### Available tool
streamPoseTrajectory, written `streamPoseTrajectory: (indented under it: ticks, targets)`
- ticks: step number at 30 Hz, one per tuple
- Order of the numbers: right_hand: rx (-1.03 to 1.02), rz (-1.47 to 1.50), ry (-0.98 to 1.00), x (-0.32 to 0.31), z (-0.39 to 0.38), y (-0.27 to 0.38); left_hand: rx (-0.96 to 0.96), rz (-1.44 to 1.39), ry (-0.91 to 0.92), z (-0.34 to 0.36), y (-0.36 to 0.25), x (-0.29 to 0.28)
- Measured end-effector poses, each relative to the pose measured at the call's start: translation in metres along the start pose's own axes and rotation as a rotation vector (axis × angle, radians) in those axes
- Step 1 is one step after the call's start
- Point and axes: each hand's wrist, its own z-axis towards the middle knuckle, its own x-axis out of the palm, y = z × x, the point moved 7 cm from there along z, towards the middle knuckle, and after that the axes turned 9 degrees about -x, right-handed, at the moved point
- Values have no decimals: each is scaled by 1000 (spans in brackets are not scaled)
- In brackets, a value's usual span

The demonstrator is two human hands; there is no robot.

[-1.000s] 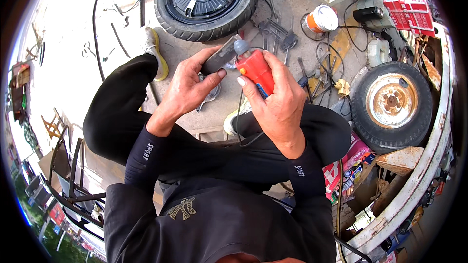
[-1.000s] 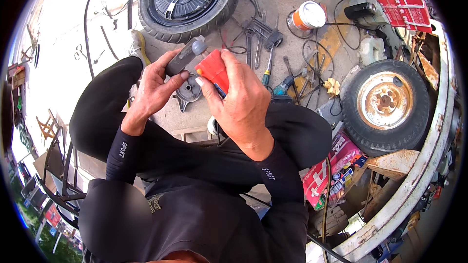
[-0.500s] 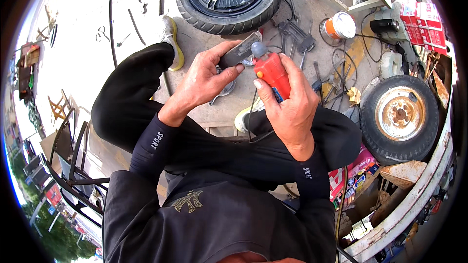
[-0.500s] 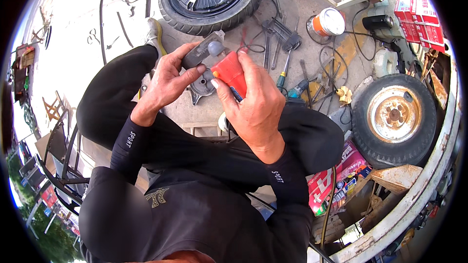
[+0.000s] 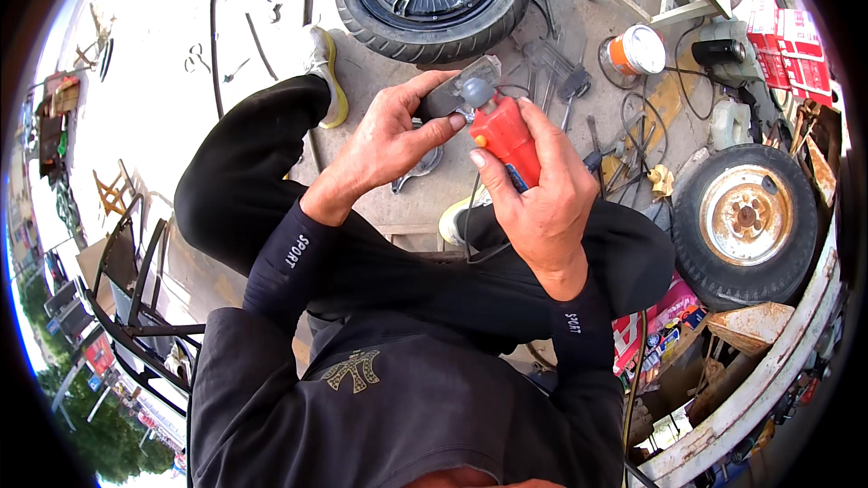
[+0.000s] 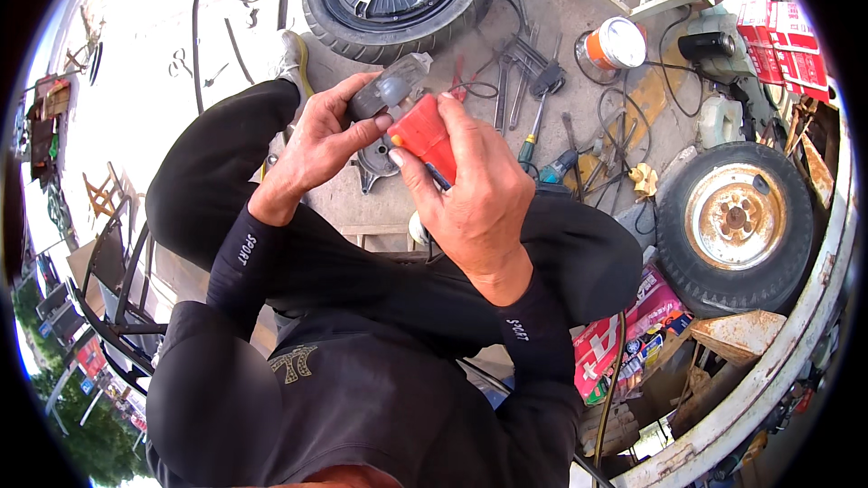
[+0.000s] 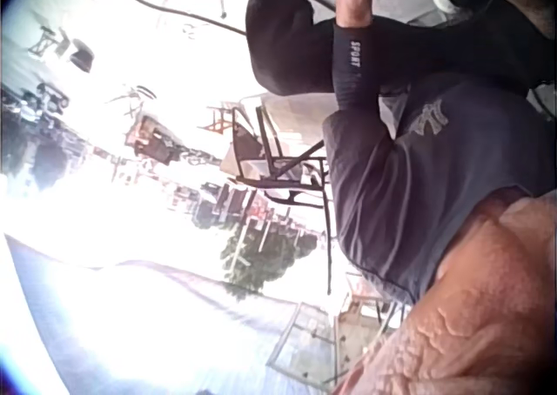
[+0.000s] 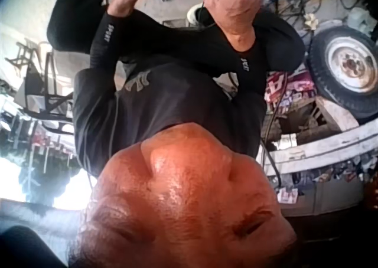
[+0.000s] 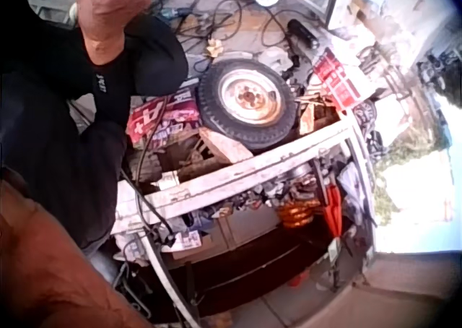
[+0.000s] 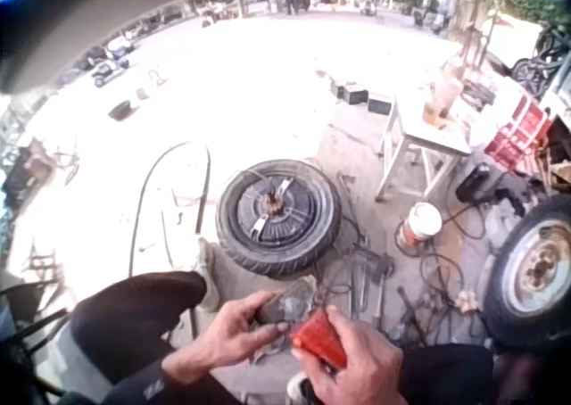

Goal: The person sits on the ground and uses a red rotary tool to grind and smooth the edges of a metal brake shoe. They then pick up a spray can and apply lubricant to the treated metal part.

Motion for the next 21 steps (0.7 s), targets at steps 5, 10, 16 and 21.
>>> streamPoseTrajectory:
  ticks: [5, 10, 16, 21]
  targets:
    - [65, -126, -35, -7, 3, -14, -98, -33, 12, -1, -5, 0]
    - [34, -72, -17, -2, 2, -5, 29, 22, -3, 3, -9, 3]
    - [29, -69, -14, 0, 3, -1, 25, 69, -12, 3, -10, 2]
    - [34, -101, 29, 3, 3, -4, 66, 153, -56, 3, -9, 2]
